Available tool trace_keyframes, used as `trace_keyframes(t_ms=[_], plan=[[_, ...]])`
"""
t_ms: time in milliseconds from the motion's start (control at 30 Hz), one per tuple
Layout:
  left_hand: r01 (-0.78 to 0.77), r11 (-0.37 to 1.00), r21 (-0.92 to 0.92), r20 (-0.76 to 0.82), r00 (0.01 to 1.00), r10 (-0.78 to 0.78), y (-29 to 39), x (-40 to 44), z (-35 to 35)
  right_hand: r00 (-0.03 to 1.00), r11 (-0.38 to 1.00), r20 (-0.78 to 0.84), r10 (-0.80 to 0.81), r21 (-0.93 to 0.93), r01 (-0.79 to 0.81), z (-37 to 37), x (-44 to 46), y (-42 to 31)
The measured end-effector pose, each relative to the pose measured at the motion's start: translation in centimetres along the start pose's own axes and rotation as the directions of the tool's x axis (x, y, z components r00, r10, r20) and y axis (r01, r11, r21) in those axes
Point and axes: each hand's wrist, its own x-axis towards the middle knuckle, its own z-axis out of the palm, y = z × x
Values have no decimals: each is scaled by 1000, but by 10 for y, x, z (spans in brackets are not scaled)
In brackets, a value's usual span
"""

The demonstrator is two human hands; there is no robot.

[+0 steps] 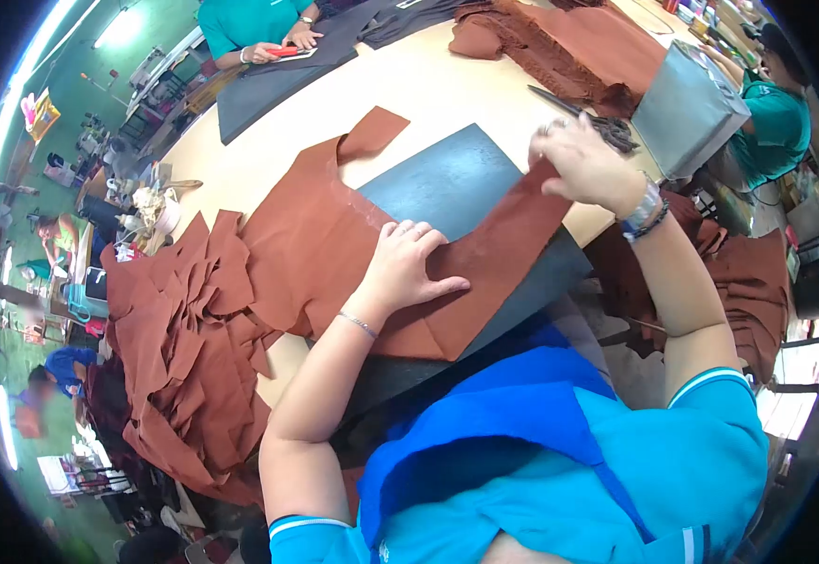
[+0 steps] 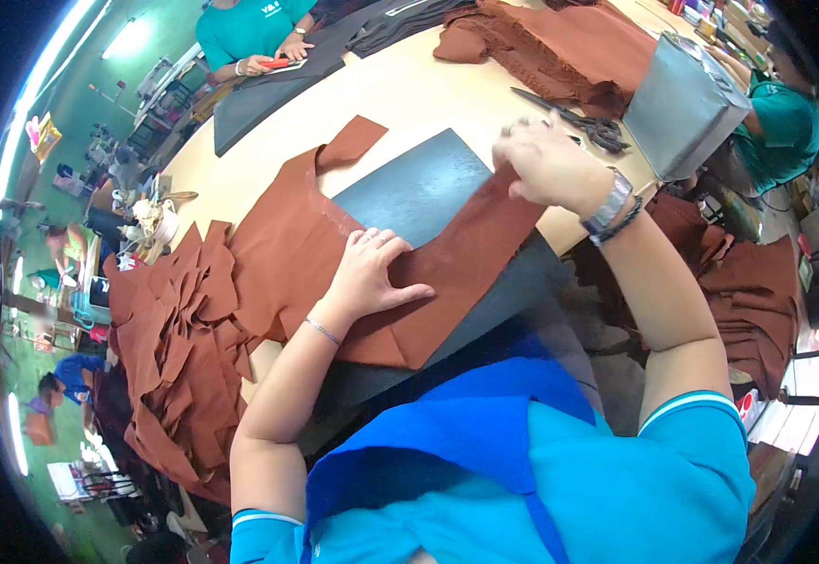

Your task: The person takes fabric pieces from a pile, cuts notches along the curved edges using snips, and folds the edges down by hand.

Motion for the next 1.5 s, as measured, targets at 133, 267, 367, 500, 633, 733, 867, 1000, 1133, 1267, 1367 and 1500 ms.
trace_keyframes(t_ms=[133, 267, 367, 500, 633, 733, 867, 1000, 1133, 1267, 1367, 1500], plan=[[-24, 999, -36, -177, 984, 17, 10, 12, 18, 986, 972, -142, -90, 205, 118, 37, 11, -11], [47, 999, -29, -100, 994, -49, 11, 13, 14, 987, 880, 37, -156, 459, 122, 88, 7, -47], [61, 996, -60, -86, 994, -66, 7, 9, 10, 986, 867, -88, -140, 470, 165, 109, 10, -44], [67, 988, -139, 50, 997, -61, -21, 3, -5, 981, 869, -146, -131, 458, 184, 110, 5, -46], [-10, 999, -42, 49, 999, 12, -34, -2, -14, 945, 910, -255, -206, 306, 281, 117, -3, -50], [-110, 993, 49, -3, 994, 111, -43, -7, -10, 914, 923, -289, -284, 176, 342, 120, -8, -50], [-172, 965, 201, -38, 982, 183, -49, -13, -3, 890, 924, -296, -348, 51, 378, 121, -11, -55], [-193, 946, 260, -83, 972, 220, -48, -17, -1, 942, 964, -208, -264, -78, 254, 116, -16, -75], [-191, 949, 251, -104, 969, 223, -47, -18, 0, 946, 961, -205, -252, -165, 221, 114, -13, -90], [-189, 946, 262, -118, 967, 226, -49, -19, 0, 958, 963, -176, -227, -186, 194, 119, -9, -102], [-178, 938, 299, -146, 962, 230, -58, -19, -3, 953, 964, -183, -241, -161, 213, 120, -7, -103], [-165, 929, 330, -203, 949, 241, -75, -21, -5, 954, 970, -194, -227, -134, 203, 121, -7, -106]])
